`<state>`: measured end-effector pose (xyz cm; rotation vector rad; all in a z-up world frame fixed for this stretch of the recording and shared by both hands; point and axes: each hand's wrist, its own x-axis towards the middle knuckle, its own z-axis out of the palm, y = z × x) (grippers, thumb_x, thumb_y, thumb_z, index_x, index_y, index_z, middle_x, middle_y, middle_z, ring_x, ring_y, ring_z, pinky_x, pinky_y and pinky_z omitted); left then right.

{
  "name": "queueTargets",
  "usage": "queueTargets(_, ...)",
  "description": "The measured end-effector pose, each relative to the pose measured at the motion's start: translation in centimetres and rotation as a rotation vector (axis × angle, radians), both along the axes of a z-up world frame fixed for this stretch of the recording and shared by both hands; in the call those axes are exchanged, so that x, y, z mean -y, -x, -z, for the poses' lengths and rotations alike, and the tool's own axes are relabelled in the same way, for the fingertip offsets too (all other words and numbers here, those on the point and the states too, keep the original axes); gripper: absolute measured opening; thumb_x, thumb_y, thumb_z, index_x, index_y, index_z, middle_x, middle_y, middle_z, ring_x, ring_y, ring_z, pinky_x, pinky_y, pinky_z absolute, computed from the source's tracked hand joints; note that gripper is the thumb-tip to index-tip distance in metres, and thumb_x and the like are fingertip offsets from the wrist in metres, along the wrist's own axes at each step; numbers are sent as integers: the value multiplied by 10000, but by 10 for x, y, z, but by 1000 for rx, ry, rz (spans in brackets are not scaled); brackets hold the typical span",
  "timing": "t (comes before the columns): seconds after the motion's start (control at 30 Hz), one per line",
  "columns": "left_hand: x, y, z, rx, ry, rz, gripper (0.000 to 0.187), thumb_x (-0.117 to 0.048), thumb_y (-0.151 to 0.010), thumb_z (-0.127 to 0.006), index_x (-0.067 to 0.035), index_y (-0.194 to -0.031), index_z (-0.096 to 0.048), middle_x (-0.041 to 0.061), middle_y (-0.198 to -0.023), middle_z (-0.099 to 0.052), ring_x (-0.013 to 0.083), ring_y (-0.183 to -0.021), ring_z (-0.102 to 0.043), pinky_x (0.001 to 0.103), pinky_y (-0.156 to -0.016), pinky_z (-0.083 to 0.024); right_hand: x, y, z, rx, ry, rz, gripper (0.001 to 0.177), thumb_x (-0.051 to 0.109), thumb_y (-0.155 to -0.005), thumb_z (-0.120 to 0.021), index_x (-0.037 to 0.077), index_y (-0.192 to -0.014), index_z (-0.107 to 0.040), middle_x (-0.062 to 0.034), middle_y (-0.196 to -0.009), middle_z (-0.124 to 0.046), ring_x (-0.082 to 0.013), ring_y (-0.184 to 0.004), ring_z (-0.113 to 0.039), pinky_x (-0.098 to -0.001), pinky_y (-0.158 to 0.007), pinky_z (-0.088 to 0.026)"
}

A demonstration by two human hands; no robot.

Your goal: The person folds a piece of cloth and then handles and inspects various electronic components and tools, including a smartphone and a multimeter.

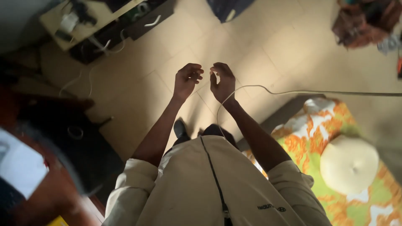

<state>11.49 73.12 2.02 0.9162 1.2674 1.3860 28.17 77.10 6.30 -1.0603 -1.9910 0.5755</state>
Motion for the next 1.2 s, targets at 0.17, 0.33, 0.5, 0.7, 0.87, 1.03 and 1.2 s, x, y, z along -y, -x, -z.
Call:
queueTargets(0.17,-50,-26,7,-41,31,137,167,-59,-1000,-627,-47,-1161,-671,52,-996,-750,120,-820,-711,257,-684,-570,-26,-34,9,-89,2,130,162,-39,-892,-704,18,-1040,-675,-156,-1130,-682,-298,-894,-704,-360,-725,-590)
queueTargets(0.33,-104,-71,11,-130,-4,215,176,-76,-1005,-614,-53,-1172,-665,57,-1006,-767,116,-830,-740,256,-694,-603,-61,-83,12,-112,-26,205,144,-35,-898,-709,10,-1034,-689,-162,-1134,-682,-314,-934,-707,-360,-730,-598)
queueTargets(0.5,-166,-144,-3,-158,-18,268,190,-64,-978,-617,-42,-1158,-672,67,-1000,-768,131,-820,-742,266,-674,-592,-107,-151,8,-123,-8,260,151,-34,-893,-709,-1,-1039,-694,-165,-1133,-688,-303,-932,-725,-349,-723,-614)
queueTargets(0.7,-217,-233,-10,-188,-19,363,162,-89,-1000,-629,-46,-1149,-675,59,-989,-772,124,-817,-740,261,-684,-595,-154,-238,8,-62,4,408,132,-29,-909,-715,-3,-1036,-696,-161,-1113,-698,-293,-891,-727,-340,-713,-614)
queueTargets(0.87,-250,-293,-6,-175,-10,454,157,-82,-991,-627,-47,-1136,-675,54,-984,-772,121,-806,-736,263,-673,-587,-168,-298,8,-52,-25,479,129,-32,-896,-709,1,-1019,-691,-162,-1093,-704,-292,-860,-728,-344,-695,-605)
queueTargets(1.03,-277,-333,-4,-189,33,530,151,-78,-991,-620,-46,-1124,-682,52,-977,-770,116,-802,-735,259,-669,-582,-185,-336,10,-91,39,570,134,-32,-917,-693,-5,-1049,-692,-147,-1059,-704,-263,-837,-742,-326,-693,-617)
queueTargets(1.2,-319,-366,1,-178,27,620,159,-89,-995,-607,-42,-1131,-676,57,-971,-761,117,-814,-734,258,-686,-585,-208,-363,18,-109,32,642,105,-29,-908,-689,7,-1005,-699,-144,-1055,-709,-247,-819,-745,-311,-668,-625)
